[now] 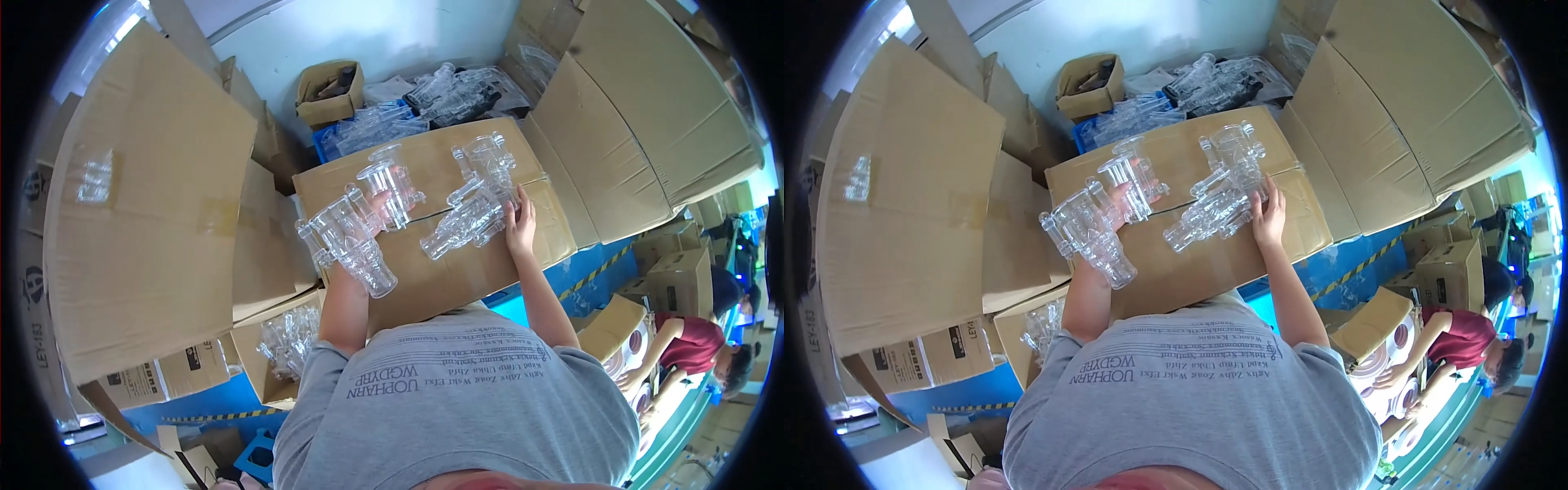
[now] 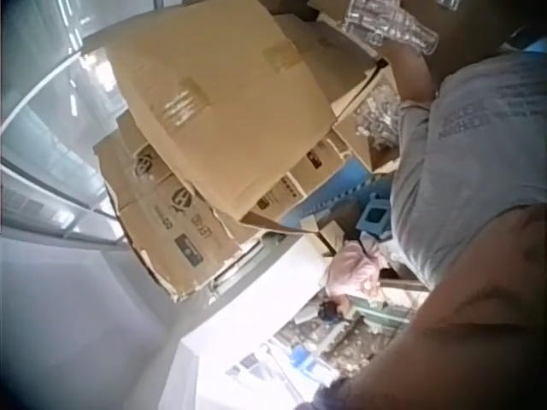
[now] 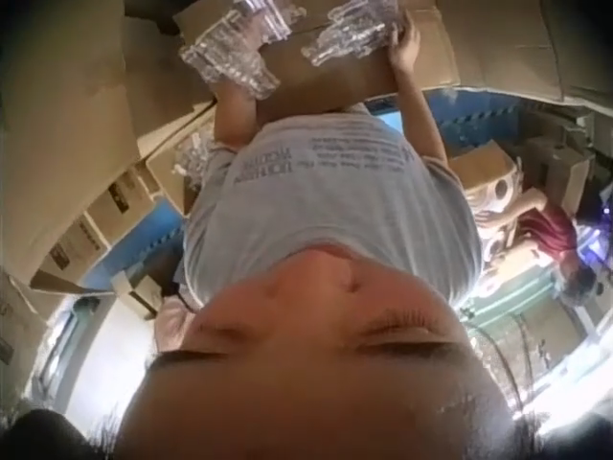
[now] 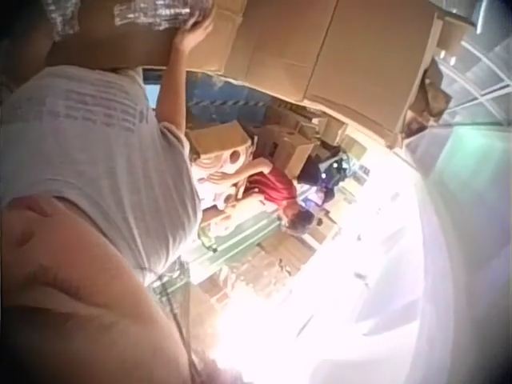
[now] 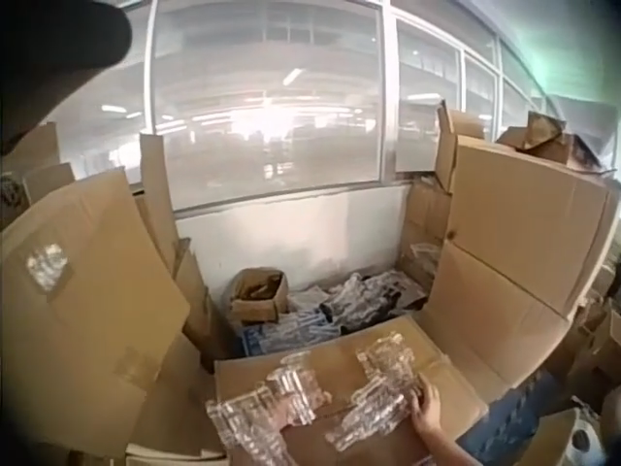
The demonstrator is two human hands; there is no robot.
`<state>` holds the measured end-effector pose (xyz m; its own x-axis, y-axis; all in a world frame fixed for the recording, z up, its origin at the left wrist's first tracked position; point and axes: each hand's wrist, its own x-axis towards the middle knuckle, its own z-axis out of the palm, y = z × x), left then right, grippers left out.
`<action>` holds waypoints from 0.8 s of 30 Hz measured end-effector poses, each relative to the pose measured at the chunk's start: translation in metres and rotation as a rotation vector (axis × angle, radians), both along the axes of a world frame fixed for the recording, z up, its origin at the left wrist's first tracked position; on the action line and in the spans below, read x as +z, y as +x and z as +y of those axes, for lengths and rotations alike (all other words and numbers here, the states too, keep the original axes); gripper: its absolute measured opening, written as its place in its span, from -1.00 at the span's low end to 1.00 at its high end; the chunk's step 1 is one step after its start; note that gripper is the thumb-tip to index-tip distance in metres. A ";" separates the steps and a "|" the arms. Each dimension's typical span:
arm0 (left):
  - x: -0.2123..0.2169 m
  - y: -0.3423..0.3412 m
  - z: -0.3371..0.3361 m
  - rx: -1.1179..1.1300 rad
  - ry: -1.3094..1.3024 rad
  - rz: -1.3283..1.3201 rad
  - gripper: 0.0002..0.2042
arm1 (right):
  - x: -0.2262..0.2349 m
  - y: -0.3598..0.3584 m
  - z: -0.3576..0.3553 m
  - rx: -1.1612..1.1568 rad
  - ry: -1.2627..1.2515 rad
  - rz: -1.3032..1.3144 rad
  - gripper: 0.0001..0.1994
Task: Picking up clear plastic components from a bin and placing them into containers on a production line.
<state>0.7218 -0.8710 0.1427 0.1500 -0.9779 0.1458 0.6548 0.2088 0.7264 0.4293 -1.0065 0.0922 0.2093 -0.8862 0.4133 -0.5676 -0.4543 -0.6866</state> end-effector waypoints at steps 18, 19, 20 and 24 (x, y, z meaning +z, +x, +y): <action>-0.046 0.034 -0.011 -0.080 0.318 -0.297 -0.38 | -0.013 -0.102 0.098 -0.523 -0.041 -0.203 -0.61; -0.062 0.050 -0.019 -0.044 0.481 -0.383 -0.39 | -0.018 -0.116 0.115 -0.577 0.008 -0.188 -0.61; -0.086 0.090 -0.031 -0.397 0.525 0.105 -0.41 | -0.032 -0.129 0.132 -0.625 0.039 -0.192 -0.58; -0.055 0.034 -0.024 -0.079 0.389 -0.138 -0.43 | -0.098 -0.174 0.216 -0.832 0.275 0.000 -0.53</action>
